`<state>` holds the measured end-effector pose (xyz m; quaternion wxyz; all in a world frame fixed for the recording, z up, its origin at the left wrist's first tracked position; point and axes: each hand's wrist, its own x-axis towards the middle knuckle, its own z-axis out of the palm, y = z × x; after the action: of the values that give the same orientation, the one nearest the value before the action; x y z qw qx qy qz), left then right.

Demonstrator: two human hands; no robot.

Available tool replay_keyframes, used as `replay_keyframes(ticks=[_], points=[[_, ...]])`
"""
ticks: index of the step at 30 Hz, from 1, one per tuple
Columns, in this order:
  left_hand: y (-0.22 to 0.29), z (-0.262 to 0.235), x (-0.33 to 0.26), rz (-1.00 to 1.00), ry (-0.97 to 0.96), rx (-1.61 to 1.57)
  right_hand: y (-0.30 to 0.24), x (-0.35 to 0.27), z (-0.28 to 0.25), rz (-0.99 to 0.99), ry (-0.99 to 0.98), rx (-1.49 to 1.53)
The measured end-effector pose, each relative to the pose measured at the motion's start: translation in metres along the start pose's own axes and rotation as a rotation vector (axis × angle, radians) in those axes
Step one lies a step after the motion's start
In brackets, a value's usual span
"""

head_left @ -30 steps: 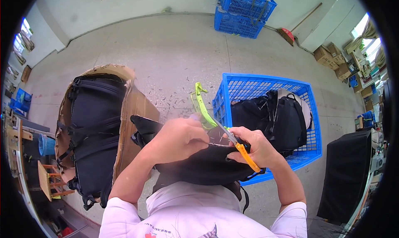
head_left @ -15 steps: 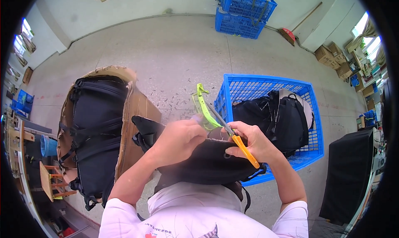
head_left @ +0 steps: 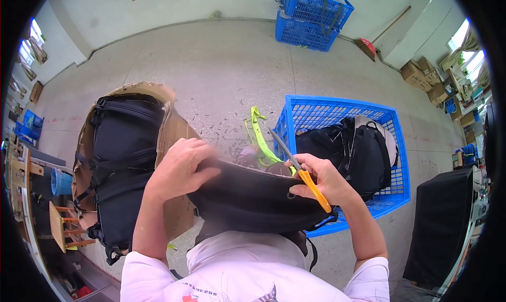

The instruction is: Trimming loose threads and excess material from black backpacks using scissors in a workshop environment.

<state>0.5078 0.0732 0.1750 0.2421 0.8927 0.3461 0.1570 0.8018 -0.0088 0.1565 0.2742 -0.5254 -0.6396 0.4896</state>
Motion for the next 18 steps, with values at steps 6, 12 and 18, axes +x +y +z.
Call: replay_keyframes(ticks=[6,12,18], points=[[-0.009,-0.003,-0.011,-0.03,0.101,-0.012,-0.005,0.002,0.001,0.047,-0.022,0.025],[-0.035,0.002,-0.027,-0.239,0.195,-0.44,0.003,-0.005,0.0,-0.065,0.013,-0.016],[-0.076,0.043,-0.061,-0.477,0.144,-1.233,0.001,0.004,0.002,-0.031,0.074,-0.059]])
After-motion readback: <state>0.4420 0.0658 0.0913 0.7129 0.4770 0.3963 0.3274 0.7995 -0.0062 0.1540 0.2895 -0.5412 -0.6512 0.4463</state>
